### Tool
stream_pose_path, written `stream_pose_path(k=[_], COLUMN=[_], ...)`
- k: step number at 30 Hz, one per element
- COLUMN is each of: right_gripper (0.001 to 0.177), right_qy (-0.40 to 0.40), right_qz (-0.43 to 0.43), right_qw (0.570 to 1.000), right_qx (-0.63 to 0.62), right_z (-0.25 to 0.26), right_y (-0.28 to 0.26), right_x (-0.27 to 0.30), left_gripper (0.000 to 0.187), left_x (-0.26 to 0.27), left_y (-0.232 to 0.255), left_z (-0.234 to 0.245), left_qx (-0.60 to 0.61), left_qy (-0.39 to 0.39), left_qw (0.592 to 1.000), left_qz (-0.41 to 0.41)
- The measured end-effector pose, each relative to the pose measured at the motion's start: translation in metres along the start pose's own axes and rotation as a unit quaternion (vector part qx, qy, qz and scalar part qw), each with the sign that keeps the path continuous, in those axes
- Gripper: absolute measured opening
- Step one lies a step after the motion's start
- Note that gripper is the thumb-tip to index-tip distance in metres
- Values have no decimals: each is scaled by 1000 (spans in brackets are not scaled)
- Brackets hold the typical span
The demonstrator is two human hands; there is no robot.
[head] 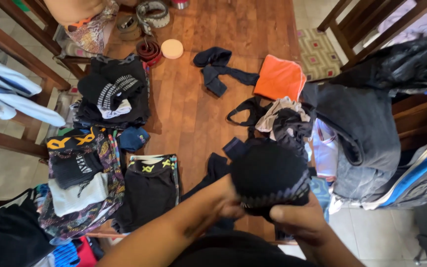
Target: The person folds multiple pairs of socks on a wooden table. They pick up each sock, turn it inside out to check for pairing, and fold it into a compact shape, placing the folded socks in a neat row on the table.
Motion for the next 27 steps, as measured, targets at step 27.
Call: stream_pose_path(k=[27], right_gripper=[38], right_qy=[148], right_qz=[-443], right_qw=[847], right_qx=[253], right_z=[13], right_y=[76], right_x=[-14], left_gripper=[79], left_x=[147], left_y=[76], left_z=[-14], left_qx=[-359], left_qy=[437], left_qw=[824], left_qz=[34])
Point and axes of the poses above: each hand's wrist, its own x-axis away from the middle knuckle, its own z-axis out of the back of the hand, y = z × x, the point moved 5 cm from there along -x, towards the middle knuckle, and after that the axes turned 5 degrees about y, right-handed, at the moved point
